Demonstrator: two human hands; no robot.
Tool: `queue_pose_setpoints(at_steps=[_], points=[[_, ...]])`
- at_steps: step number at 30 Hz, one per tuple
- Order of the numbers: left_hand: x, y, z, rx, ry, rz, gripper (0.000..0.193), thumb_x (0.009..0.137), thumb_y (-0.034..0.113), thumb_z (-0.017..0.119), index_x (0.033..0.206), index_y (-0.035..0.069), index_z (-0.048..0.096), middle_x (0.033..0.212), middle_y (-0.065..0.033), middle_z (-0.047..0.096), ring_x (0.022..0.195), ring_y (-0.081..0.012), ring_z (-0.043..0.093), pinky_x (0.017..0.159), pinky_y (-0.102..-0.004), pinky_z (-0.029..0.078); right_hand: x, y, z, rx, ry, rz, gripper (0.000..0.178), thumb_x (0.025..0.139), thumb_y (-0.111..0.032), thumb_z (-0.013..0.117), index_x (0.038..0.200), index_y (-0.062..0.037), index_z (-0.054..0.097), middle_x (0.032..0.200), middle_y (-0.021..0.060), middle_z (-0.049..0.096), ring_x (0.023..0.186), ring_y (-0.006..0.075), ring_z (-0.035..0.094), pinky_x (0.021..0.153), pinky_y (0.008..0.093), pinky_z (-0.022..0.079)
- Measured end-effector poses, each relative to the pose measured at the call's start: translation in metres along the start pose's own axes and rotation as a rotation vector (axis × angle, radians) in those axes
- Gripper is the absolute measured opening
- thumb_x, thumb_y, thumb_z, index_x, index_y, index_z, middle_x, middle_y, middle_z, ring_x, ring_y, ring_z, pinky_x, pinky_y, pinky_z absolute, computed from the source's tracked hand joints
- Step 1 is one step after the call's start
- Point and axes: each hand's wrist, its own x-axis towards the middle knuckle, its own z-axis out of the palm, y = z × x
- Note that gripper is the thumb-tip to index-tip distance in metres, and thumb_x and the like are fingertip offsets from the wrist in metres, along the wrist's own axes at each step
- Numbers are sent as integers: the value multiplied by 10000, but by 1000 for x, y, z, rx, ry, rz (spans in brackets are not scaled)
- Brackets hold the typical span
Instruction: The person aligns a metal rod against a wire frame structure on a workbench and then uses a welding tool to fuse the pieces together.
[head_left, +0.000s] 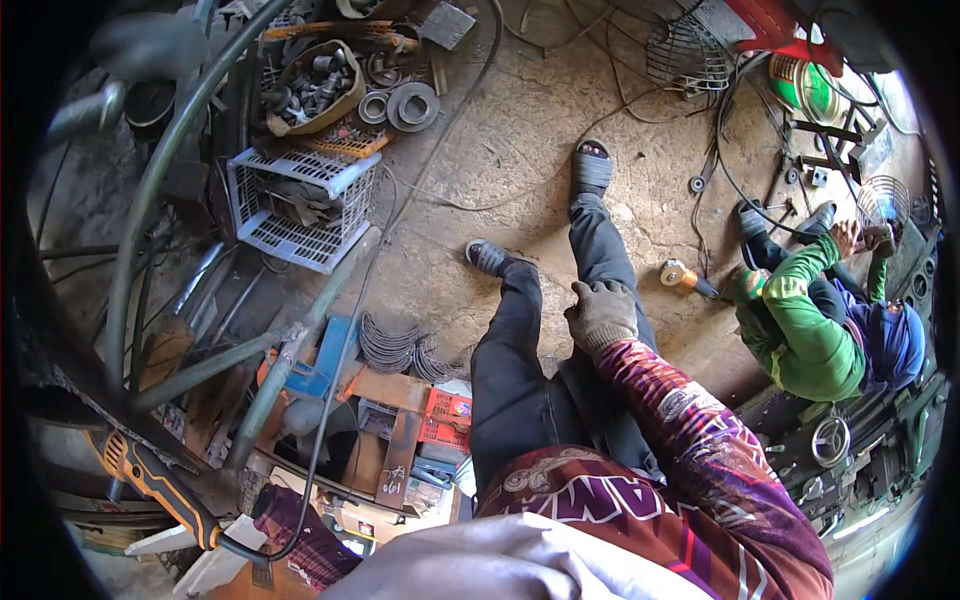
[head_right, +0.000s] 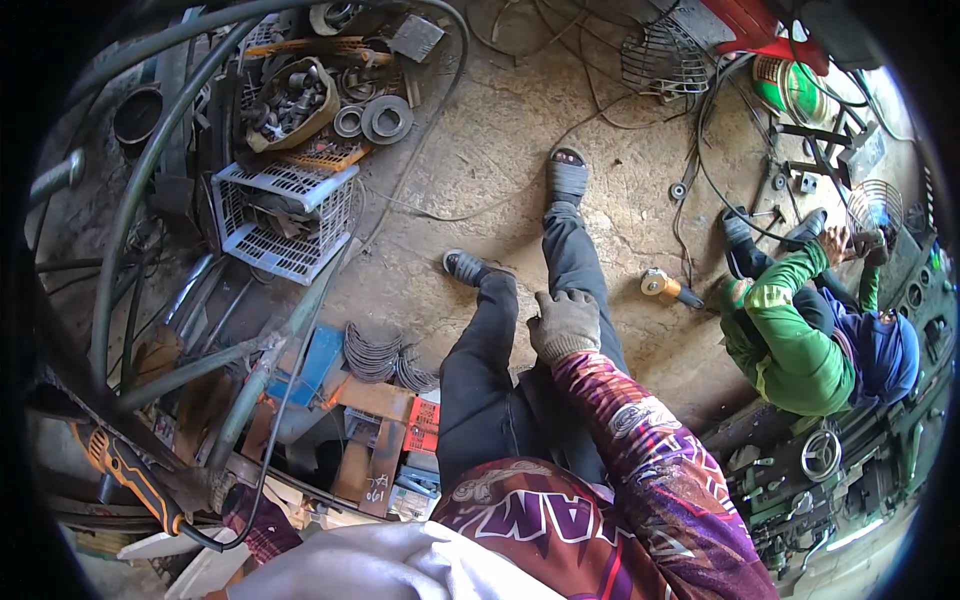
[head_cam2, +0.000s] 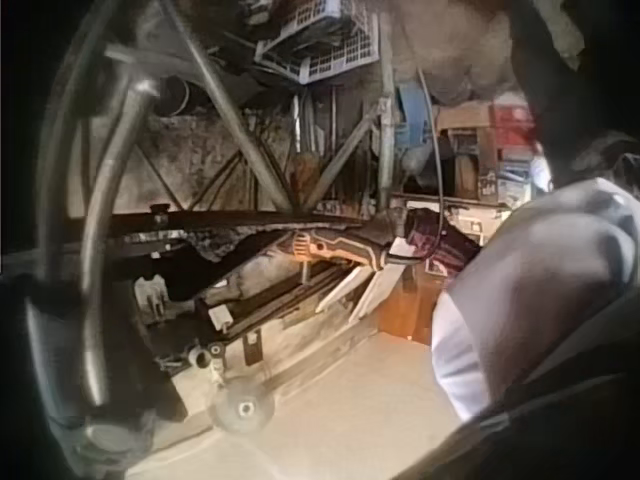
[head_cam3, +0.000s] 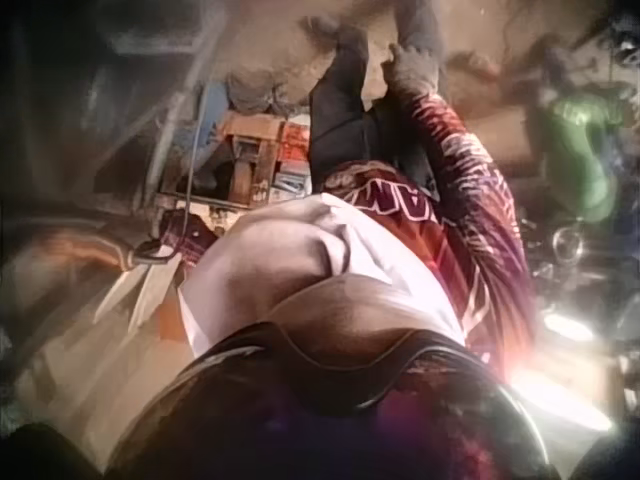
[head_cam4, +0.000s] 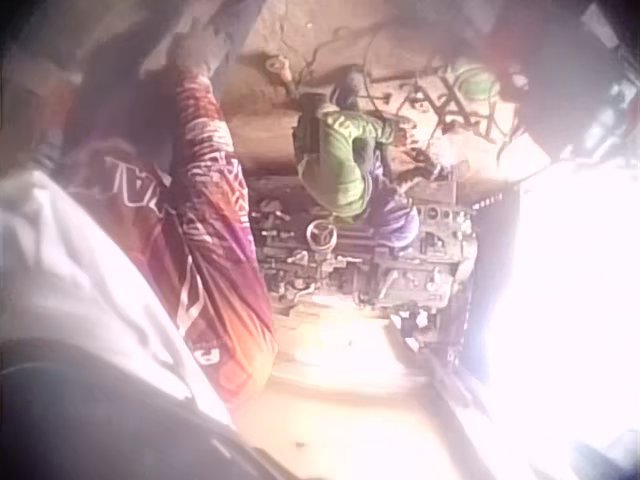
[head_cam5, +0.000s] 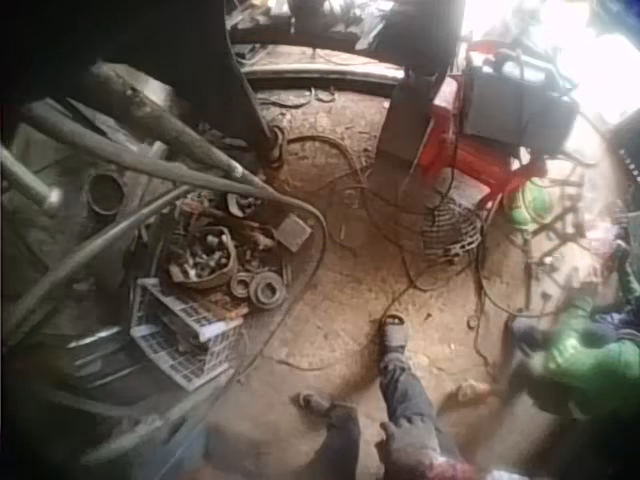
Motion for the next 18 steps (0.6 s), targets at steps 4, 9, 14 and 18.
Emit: queue_pose_setpoints(at_steps=[4, 9, 14, 18], points=[[-1, 0, -1, -4, 16, 4, 317, 931, 198, 618, 1150, -27, 656, 1073, -173, 697, 962, -326, 672, 844, -427, 533, -2, -4, -3, -55, 1, -27, 477, 884, -383, 646, 1321, -193, 649, 1231, 130, 677, 1255, 332, 557, 1062, 450, 430], [-4, 2, -5, -3, 33, 10, 309, 926, 193, 618, 1142, -25, 656, 1063, -174, 697, 956, -332, 673, 836, -432, 535, -3, -9, -2, -95, -18, -19, 473, 886, -392, 647, 1319, -201, 650, 1243, 125, 673, 1257, 331, 556, 1070, 452, 427], [-10, 4, 4, -14, 44, 36, 301, 920, 187, 617, 1133, -22, 657, 1054, -175, 697, 950, -338, 674, 828, -438, 537, -3, -9, 5, -112, 10, -20, 467, 874, -390, 662, 1301, -200, 660, 1241, 125, 672, 1254, 327, 559, 1071, 454, 424], [-9, 2, 4, -9, 53, 50, 295, 916, 183, 616, 1126, -20, 657, 1046, -176, 696, 945, -343, 674, 822, -442, 538, -3, -14, 2, -117, -26, -47, 460, 883, -388, 656, 1295, -184, 659, 1248, 138, 669, 1262, 324, 554, 1086, 450, 402]])
